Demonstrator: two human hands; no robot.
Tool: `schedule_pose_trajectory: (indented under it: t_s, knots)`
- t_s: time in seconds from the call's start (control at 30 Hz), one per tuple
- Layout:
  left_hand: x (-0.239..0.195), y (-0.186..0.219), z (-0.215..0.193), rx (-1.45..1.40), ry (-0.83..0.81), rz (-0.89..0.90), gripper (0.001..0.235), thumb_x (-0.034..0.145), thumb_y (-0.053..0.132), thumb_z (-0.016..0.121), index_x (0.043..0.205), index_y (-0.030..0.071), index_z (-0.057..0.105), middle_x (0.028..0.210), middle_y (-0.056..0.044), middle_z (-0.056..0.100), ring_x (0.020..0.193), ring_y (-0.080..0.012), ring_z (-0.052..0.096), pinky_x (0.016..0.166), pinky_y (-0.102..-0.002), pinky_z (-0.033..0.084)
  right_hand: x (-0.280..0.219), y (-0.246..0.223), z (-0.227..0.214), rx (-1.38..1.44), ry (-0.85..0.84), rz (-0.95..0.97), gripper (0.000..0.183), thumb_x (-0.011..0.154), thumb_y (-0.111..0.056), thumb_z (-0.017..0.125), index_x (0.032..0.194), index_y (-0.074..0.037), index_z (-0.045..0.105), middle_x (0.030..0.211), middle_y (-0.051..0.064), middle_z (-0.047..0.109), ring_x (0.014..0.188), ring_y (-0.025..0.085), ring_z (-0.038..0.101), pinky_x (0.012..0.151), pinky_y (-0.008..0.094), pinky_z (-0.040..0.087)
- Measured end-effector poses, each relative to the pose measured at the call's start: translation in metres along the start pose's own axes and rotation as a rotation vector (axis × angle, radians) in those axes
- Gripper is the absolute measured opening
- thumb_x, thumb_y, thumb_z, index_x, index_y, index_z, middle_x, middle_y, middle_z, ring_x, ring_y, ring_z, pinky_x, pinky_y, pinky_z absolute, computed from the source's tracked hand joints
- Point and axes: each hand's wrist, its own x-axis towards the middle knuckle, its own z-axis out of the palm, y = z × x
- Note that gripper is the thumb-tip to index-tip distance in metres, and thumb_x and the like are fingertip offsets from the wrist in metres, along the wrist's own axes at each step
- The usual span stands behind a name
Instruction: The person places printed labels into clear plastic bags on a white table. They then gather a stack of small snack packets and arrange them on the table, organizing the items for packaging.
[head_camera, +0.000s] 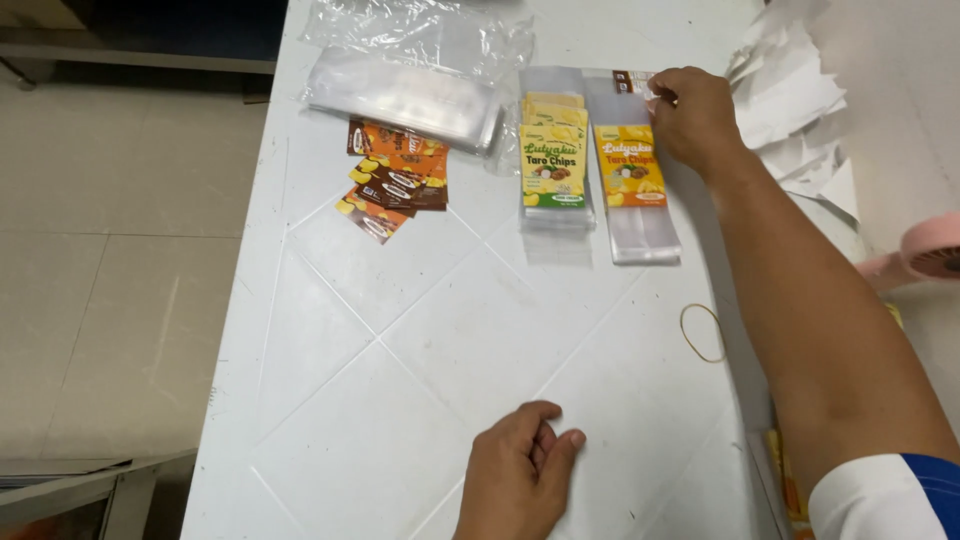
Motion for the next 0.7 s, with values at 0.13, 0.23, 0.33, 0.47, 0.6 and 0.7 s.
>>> schedule_pose_trajectory:
  t_s: [0.13,0.23,0.33,0.47,0.6,0.7]
  knots:
    - [0.0,-0.004,0.005,-0.056,0.07,0.004,0.026,0.087,0.034,0.074,0.105,0.016,0.078,0.062,0.009,0.058,0.055,-0.0067,0.056,0.058,-0.024,0.052,0.041,0.001,-0.008,-0.288,-0.284,-0.018,0.017,0.091,-0.012,0.067,0.107,-0.007,0.069,0.115,0.02,0.071,0.099,0.043,0.064,0.078,0.05,0.047]
    - [-0.004,-0.001,0.006,-0.103,0.062,-0.099,0.029,0.086,0.034,0.075,0.109,0.018,0.079,0.064,0.01,0.059,0.055,-0.0058,0.053,0.059,-0.023,0.052,0.049,-0.04,-0.036,-0.373,-0.614,0.005,0.076,0.091,-0.029,0.069,0.157,-0.008,0.038,0.157,0.017,0.046,0.139,0.042,0.046,0.111,0.052,0.037]
    - [-0.004,-0.008,0.01,-0.077,0.056,0.024,0.029,0.087,0.035,0.071,0.107,0.014,0.077,0.068,0.007,0.059,0.057,-0.0092,0.055,0.058,-0.025,0.053,0.041,-0.098,-0.064,-0.428,-0.741,0.4,0.079,0.097,-0.015,0.072,0.163,-0.03,0.031,0.162,0.013,0.04,0.144,0.043,0.039,0.116,0.061,0.032]
    - [-0.004,-0.01,0.013,-0.086,0.087,0.039,0.03,0.086,0.035,0.074,0.108,0.015,0.079,0.068,0.007,0.061,0.057,-0.0074,0.057,0.056,-0.023,0.054,0.052,-0.088,-0.064,-0.48,-0.723,0.413,0.085,0.083,-0.021,0.088,0.156,-0.024,0.045,0.148,0.008,0.055,0.131,0.041,0.052,0.103,0.059,0.041]
    - [-0.007,-0.013,0.016,-0.09,0.097,0.031,0.029,0.085,0.034,0.075,0.107,0.016,0.079,0.068,0.008,0.061,0.056,-0.0069,0.057,0.055,-0.022,0.054,0.045,-0.101,-0.07,-0.512,-0.706,0.509,0.082,0.079,-0.028,0.091,0.151,-0.022,0.051,0.143,0.001,0.063,0.129,0.042,0.055,0.097,0.063,0.043]
    - [-0.005,-0.011,0.014,-0.061,0.079,0.065,0.028,0.086,0.034,0.073,0.106,0.015,0.078,0.068,0.008,0.06,0.056,-0.0083,0.057,0.055,-0.025,0.052,0.042,-0.098,-0.073,-0.416,-0.706,0.542,0.084,0.08,-0.028,0.089,0.152,-0.018,0.049,0.147,0.008,0.056,0.125,0.043,0.054,0.092,0.062,0.044]
